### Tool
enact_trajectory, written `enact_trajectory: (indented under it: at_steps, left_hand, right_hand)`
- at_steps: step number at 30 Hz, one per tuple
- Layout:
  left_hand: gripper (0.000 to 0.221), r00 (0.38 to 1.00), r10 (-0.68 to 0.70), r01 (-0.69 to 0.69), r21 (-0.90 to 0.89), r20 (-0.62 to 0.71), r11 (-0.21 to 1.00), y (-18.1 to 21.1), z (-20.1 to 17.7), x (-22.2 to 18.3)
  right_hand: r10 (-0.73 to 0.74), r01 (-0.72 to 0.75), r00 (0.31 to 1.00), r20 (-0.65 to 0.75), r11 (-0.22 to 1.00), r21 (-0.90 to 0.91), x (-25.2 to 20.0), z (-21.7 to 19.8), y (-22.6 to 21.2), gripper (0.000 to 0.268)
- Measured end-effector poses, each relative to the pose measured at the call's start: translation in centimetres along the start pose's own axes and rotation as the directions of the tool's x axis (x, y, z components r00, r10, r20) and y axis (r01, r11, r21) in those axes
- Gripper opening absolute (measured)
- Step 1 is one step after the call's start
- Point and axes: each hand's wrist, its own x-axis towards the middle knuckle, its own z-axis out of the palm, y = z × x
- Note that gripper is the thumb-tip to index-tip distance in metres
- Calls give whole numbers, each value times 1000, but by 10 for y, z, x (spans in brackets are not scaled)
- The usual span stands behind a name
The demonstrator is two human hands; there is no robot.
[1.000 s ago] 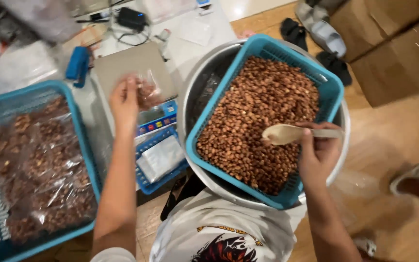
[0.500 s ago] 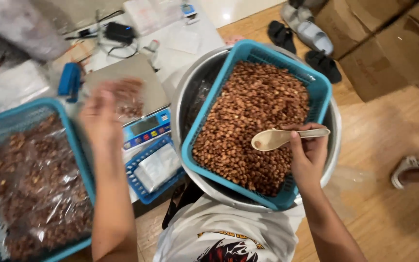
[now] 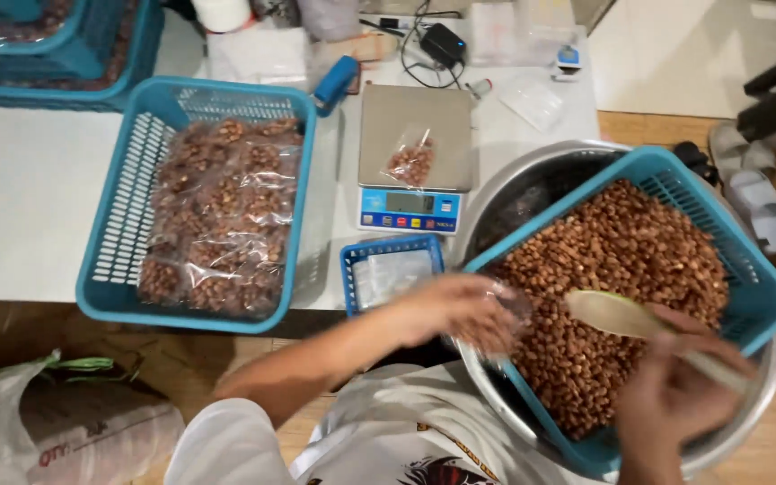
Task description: Packing peanuts into small plastic bags and weighing them on a digital scale.
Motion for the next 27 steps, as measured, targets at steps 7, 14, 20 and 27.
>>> enact_trajectory:
  at_steps: [7,14,20,27]
  left_hand:
    - [21,90,930,-252,895,-358,369,43,-216,-27]
    - [31,534,824,407,912,-189,-54,20,-295,-44]
    - [18,512,856,412,894,-71,-173,-5,-161,-27]
    - [32,943,331,33,999,-40,25,-81,-100,11]
  right_hand:
    - [211,-229,973,-89,866,-445,-50,-58,82,21]
    - [212,-214,974,-82,734,-644,-48,-101,160,33]
    - [314,-264,949,20,828,-495,-42,-68,148,15]
    - [550,-542,835,-26,814,-206,-54,-39,119,15]
